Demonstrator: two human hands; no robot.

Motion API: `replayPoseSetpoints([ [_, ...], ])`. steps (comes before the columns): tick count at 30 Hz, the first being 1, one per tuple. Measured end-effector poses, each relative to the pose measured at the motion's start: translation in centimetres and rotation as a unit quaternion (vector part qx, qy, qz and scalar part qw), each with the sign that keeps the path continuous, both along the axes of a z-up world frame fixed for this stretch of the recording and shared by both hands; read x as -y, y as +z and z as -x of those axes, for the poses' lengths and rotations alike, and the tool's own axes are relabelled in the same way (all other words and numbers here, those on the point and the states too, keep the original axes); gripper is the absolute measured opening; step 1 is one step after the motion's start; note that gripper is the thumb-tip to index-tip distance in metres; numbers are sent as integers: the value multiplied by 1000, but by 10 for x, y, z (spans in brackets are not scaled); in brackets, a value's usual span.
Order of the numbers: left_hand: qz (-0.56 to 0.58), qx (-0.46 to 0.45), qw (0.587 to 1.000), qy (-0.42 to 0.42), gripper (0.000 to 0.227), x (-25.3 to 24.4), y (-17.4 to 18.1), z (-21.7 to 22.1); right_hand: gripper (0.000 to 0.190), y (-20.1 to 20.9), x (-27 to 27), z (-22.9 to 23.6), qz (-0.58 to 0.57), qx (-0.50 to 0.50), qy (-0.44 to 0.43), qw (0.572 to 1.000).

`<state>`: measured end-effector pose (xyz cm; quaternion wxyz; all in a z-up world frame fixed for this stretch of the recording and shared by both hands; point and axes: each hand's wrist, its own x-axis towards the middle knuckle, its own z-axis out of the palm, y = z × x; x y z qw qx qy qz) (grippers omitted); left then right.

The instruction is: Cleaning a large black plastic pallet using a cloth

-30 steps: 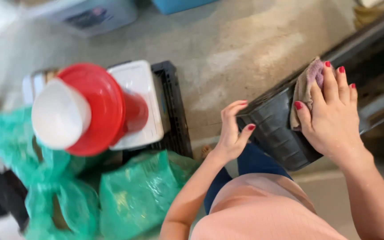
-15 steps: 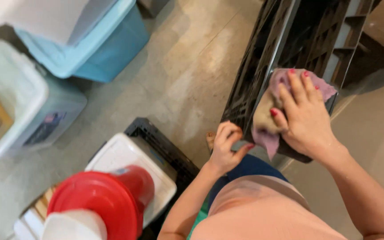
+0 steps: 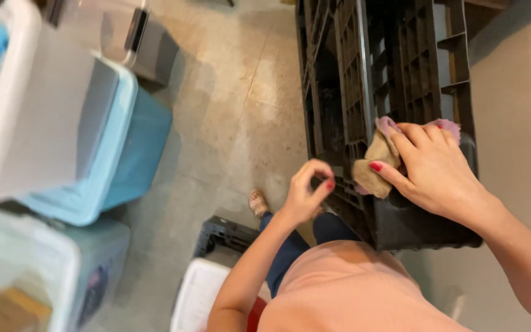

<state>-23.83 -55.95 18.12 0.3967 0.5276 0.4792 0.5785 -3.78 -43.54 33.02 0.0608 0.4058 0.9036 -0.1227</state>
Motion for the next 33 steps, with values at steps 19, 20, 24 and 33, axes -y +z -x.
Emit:
replayPoseSetpoints([
  [19,-173,-223,948,-148,24,-253,39,155,28,-32,45,104,-260,15,-264,929],
  [20,-202,-244,938,-141,26,-268,42,156,37,-34,43,106,-241,21,-285,928],
  [24,-265,-313,899,-155,32,-330,59,153,41,-35,21,117,-164,0,-353,921],
  [33,-274,-274,883,-266,26,-382,71,145,28,-6,-46,170,-286,-256,-466,797],
])
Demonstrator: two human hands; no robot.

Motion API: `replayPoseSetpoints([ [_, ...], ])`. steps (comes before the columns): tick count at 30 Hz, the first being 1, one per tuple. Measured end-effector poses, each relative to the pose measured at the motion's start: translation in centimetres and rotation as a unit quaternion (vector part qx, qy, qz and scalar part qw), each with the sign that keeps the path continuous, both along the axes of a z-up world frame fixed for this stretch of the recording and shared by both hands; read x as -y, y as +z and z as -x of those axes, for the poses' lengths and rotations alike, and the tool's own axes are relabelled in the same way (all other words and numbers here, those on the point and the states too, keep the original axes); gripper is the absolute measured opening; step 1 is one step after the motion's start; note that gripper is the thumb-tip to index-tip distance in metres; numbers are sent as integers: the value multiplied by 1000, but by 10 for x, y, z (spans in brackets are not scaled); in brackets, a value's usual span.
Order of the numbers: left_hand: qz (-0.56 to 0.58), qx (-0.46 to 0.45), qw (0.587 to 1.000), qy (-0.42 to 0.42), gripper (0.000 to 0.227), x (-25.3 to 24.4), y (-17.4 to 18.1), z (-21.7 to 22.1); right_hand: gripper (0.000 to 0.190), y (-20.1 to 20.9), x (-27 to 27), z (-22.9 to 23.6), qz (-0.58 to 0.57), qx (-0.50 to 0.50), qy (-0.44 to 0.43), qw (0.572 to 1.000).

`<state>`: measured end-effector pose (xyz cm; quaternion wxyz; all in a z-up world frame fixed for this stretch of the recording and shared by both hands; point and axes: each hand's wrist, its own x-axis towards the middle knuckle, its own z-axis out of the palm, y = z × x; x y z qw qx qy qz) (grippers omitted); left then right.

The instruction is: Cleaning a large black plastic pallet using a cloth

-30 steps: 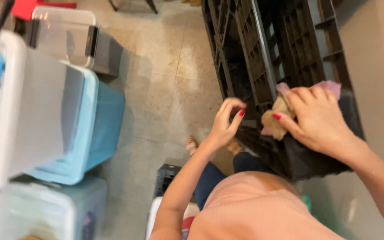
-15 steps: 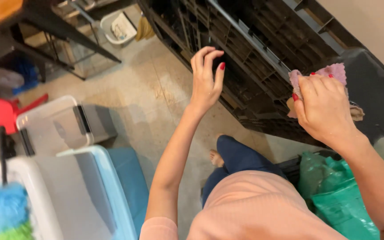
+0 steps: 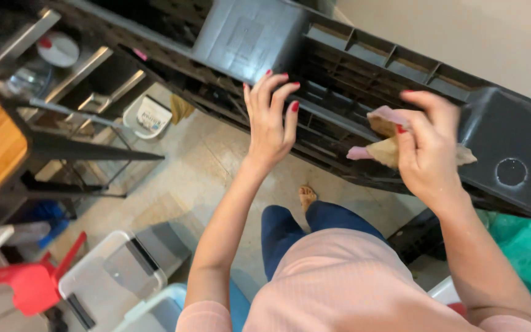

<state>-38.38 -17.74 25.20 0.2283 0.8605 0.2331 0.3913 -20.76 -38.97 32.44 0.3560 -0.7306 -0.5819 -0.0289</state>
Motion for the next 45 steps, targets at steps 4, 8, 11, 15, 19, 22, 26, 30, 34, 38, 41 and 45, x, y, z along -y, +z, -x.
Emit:
replayPoseSetpoints([
  [4,16,5,1000,2,22,0,37,-6,22,-10,19,7,-44,-136,-134,981],
  [8,32,9,988,-148,12,-19,70,5,37,-2,16,42,-289,-427,-254,819],
  [11,142,81,925,-342,7,-19,71,24,40,-8,28,81,-362,-458,-306,752],
  [15,306,12,819,-485,33,-14,33,51,60,-13,29,154,-347,-724,-119,584],
  [19,481,-22,698,-530,35,-8,-43,71,82,-68,5,203,-352,-635,-214,654],
  [22,574,-93,594,-556,39,-6,-84,84,71,-99,-20,230,-426,-630,-175,625],
  [26,345,-94,749,-558,32,-19,-76,92,27,-202,-52,223,-511,-672,-253,472],
  [30,-76,90,885,-451,17,-56,-38,67,73,-365,-77,213,-359,-572,-450,584],
  [34,-161,85,895,-407,25,-81,13,26,68,-297,-116,152,-194,-270,-410,849],
  [38,-224,-47,925,-304,29,-81,17,11,54,-327,-105,99,-244,-206,-429,845],
  [41,-293,-101,914,-262,46,-79,8,10,62,-316,-101,85,-191,-109,-471,855],
  [45,-308,-90,915,-243,47,-74,12,9,44,-304,-104,21,-69,175,-543,818],
])
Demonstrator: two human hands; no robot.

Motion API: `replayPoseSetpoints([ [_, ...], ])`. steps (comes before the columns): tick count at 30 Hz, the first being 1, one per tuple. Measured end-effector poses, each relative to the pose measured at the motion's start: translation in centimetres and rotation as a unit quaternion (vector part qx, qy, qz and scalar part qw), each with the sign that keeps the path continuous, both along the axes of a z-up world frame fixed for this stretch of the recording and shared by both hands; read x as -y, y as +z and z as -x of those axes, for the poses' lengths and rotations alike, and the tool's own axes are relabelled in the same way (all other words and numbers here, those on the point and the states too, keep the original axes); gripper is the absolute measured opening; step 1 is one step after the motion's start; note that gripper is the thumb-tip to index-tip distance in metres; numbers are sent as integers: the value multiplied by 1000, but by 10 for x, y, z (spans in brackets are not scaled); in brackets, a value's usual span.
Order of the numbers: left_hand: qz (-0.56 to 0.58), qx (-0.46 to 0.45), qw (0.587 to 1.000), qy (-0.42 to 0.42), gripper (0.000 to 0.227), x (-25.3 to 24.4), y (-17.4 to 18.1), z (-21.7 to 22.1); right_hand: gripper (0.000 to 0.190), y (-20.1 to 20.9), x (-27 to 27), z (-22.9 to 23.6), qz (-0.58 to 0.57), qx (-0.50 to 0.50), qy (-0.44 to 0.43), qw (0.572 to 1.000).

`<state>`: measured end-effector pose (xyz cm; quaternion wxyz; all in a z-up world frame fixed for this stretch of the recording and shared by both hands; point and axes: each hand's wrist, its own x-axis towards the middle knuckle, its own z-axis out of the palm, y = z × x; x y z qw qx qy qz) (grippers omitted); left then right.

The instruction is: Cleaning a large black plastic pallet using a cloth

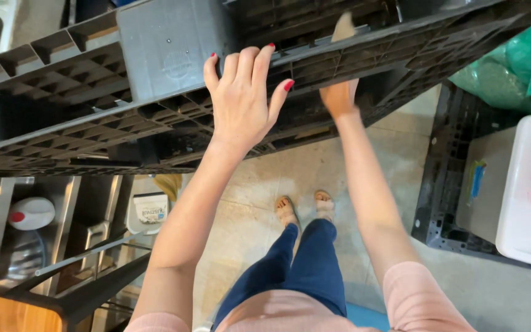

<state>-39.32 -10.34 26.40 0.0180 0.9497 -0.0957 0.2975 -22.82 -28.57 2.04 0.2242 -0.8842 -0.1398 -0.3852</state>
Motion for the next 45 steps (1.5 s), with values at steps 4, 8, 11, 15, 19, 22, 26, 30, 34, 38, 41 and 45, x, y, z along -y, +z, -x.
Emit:
replayPoseSetpoints([
  [4,1,0,1000,-7,44,1,5,3,39,-2,-8,-44,171,130,-92,972],
  [8,16,-8,1000,-6,41,3,5,3,49,-13,-13,-66,-91,130,-34,987],
  [11,11,-9,1000,-4,39,-1,3,1,44,-7,-33,-71,-158,93,-43,982],
  [15,12,-9,1000,-11,38,-3,0,-2,34,-34,-46,13,-199,-13,70,977],
  [19,20,-14,999,-34,35,-7,-2,1,23,-51,-54,124,-236,-121,206,942],
  [22,46,29,996,-73,53,-13,-11,-6,41,-59,-43,171,-365,9,119,923],
  [26,211,-87,972,-53,82,-9,-1,9,35,134,-48,149,-265,65,148,951],
  [30,309,-89,943,-90,97,-13,3,10,31,228,-78,116,39,70,172,982],
  [34,288,-91,950,-77,95,-21,-3,6,32,234,-45,93,131,120,139,974],
  [38,240,-157,957,-30,87,-20,6,12,27,200,59,46,183,121,129,967],
  [41,250,-173,952,-32,81,-16,16,14,23,175,116,31,84,102,126,983],
  [45,194,-138,971,-32,71,-16,-2,9,46,163,113,82,-459,119,-9,881],
])
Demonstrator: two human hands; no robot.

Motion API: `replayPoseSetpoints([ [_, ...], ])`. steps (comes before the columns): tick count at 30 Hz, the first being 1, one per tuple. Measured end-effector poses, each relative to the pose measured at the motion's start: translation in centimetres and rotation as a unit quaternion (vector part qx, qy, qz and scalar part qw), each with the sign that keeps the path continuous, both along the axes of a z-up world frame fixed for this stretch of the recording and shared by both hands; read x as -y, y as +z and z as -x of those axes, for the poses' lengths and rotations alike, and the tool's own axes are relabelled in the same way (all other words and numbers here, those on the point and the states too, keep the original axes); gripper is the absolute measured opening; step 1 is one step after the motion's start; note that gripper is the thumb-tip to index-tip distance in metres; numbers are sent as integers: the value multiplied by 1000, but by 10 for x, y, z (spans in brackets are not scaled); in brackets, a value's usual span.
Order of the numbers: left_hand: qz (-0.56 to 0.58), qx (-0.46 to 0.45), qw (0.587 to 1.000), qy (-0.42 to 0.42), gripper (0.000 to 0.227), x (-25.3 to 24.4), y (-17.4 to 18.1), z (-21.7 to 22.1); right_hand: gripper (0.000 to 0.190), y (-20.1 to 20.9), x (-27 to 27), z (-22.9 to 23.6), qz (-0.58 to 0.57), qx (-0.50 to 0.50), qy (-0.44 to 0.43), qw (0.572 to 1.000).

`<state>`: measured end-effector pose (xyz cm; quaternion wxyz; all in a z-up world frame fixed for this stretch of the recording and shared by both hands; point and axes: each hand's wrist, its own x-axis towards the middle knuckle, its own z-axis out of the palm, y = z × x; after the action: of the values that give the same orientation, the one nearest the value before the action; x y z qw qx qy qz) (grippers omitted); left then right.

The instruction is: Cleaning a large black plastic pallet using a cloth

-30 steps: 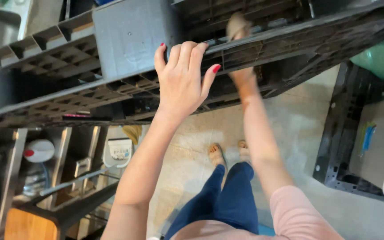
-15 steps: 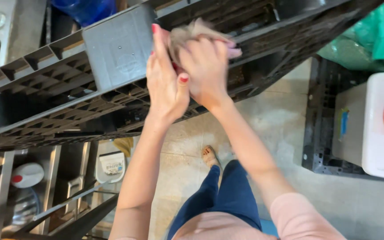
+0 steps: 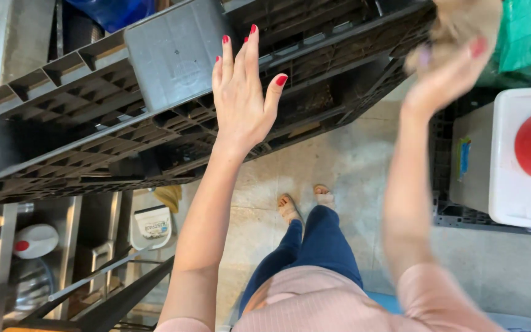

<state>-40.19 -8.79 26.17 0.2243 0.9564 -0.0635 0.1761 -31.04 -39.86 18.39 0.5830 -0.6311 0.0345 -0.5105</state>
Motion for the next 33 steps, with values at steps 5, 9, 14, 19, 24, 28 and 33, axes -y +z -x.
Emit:
replayPoseSetpoints([
  [5,11,21,1000,-6,71,-2,0,0,54,-88,-47,33,-175,-19,35,984],
  [9,32,26,999,-1,68,-5,-1,-1,30,-47,-108,19,130,-104,100,981],
  [14,29,30,999,8,62,-9,-9,-6,13,-21,-117,26,299,-123,39,946],
  [19,23,47,999,8,58,-6,-8,-8,28,-43,-88,25,367,-149,89,914],
  [24,27,51,998,8,59,-5,-10,-8,39,-27,-61,25,441,-199,66,873],
  [28,21,55,998,8,61,-3,-7,-5,43,-23,-81,57,248,-269,287,885],
  [33,4,77,997,17,59,3,0,-6,11,-8,-32,53,277,-234,136,922],
])
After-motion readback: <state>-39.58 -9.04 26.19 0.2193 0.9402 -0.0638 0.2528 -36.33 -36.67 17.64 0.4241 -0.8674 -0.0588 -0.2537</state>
